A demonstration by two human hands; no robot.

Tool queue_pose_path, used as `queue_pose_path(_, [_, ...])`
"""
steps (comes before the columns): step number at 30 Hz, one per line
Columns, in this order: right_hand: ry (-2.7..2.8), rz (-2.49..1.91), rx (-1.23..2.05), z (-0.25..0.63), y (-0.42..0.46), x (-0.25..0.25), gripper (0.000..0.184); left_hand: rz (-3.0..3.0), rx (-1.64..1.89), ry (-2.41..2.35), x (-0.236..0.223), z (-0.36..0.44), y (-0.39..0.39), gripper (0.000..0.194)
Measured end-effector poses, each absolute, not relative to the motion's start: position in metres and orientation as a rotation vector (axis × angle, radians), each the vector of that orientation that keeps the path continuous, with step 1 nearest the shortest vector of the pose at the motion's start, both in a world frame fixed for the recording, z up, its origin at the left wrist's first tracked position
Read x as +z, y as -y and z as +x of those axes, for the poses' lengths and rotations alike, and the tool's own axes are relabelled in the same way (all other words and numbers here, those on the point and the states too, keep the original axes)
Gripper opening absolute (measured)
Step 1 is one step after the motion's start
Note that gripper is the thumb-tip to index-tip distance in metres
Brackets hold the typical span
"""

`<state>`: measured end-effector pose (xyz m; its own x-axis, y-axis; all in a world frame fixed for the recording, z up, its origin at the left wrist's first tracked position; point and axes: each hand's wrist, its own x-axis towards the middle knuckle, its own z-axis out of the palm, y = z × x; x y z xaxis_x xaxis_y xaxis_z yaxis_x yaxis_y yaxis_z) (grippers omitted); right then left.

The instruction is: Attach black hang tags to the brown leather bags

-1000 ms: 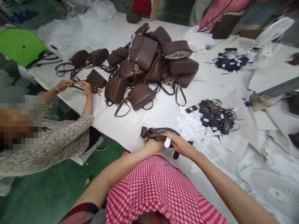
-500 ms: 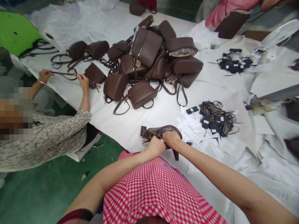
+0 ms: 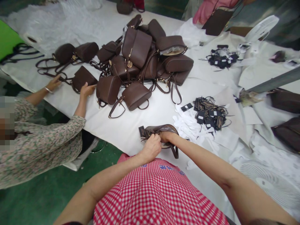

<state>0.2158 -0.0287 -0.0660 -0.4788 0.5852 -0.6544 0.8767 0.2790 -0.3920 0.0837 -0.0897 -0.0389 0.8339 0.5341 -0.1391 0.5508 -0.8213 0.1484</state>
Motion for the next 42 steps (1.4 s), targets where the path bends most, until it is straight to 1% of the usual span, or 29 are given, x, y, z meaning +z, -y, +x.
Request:
queue_pose_path(2, [-2.107,1.308,-1.087,0.22,0.031,-0.057,0.008,2.847,-0.198,-0.958,-0.037,0.088,0.09,0.022])
queue_pose_path(3, [-2.092,1.312,-1.103,0.224,0.033,-0.049,0.008,2.842,-0.235,-0.988,-0.036,0.09,0.089,0.022])
queue_pose_path(6, [-2.188,1.393,-1.079,0.242,0.047,-0.019,0.016,2.796,-0.348,-0.974,-0.03,0.098,0.082,0.022])
queue_pose_path(8, [-2.217,1.541,-0.955,0.258,0.066,0.002,0.018,2.767,-0.345,-0.937,-0.025,0.1,0.075,0.022])
queue_pose_path(10, [-2.113,1.709,-0.797,0.27,0.089,0.015,0.027,2.733,-0.317,-0.879,-0.022,0.1,0.067,0.023])
queue_pose_path(13, [-1.958,1.857,-0.663,0.274,0.126,0.01,0.038,2.689,-0.379,-0.779,-0.023,0.099,0.059,0.022])
queue_pose_path(14, [-1.939,1.908,-0.641,0.273,0.136,0.004,0.036,2.685,-0.414,-0.763,-0.024,0.099,0.057,0.022])
queue_pose_path(17, [-1.897,2.143,-0.633,0.27,0.155,-0.014,0.022,2.707,-0.478,-0.749,-0.024,0.101,0.054,0.026])
queue_pose_path(19, [-1.931,2.277,-0.735,0.274,0.16,-0.015,0.021,2.703,-0.53,-0.728,-0.02,0.102,0.05,0.027])
queue_pose_path(21, [-2.05,2.336,-0.877,0.281,0.16,-0.005,0.018,2.661,-0.538,-0.702,-0.013,0.102,0.043,0.036])
queue_pose_path(23, [-2.196,2.357,-0.995,0.287,0.153,0.01,0.016,2.595,-0.399,-0.682,-0.007,0.102,0.034,0.052])
queue_pose_path(24, [-2.271,2.366,-1.043,0.288,0.147,0.016,0.015,2.552,-0.284,-0.644,-0.006,0.102,0.031,0.056])
queue_pose_path(25, [-2.351,2.371,-1.091,0.288,0.139,0.022,0.014,2.505,-0.161,-0.592,-0.006,0.103,0.028,0.055])
queue_pose_path(26, [-2.433,2.365,-1.138,0.286,0.129,0.026,0.013,2.458,-0.053,-0.551,-0.008,0.104,0.026,0.049])
queue_pose_path(28, [-2.597,2.33,-1.199,0.28,0.109,0.026,0.011,2.382,0.114,-0.564,-0.015,0.106,0.025,0.03])
queue_pose_path(30, [-2.685,2.369,-1.16,0.275,0.093,0.019,0.009,2.349,0.256,-0.736,-0.024,0.106,0.027,0.018])
queue_pose_path(31, [-2.674,2.427,-1.101,0.274,0.089,0.013,0.01,2.345,0.319,-0.841,-0.028,0.104,0.027,0.017])
queue_pose_path(32, [-2.619,2.495,-1.035,0.274,0.089,0.005,0.015,2.352,0.367,-0.927,-0.03,0.1,0.028,0.017])
queue_pose_path(35, [-2.291,2.62,-0.959,0.277,0.106,-0.02,0.045,2.411,0.447,-1.102,-0.035,0.086,0.027,0.019])
queue_pose_path(37, [-2.087,2.66,-1.026,0.279,0.124,-0.035,0.056,2.381,0.485,-1.164,-0.037,0.076,0.026,0.024])
queue_pose_path(38, [-2.016,2.695,-1.067,0.28,0.132,-0.041,0.055,2.334,0.511,-1.179,-0.038,0.072,0.025,0.028])
queue_pose_path(40, [-1.942,2.792,-1.11,0.281,0.142,-0.05,0.048,2.214,0.555,-1.18,-0.041,0.067,0.022,0.032])
queue_pose_path(42, [-1.941,2.855,-1.171,0.283,0.146,-0.055,0.04,2.115,0.561,-1.179,-0.042,0.064,0.016,0.031])
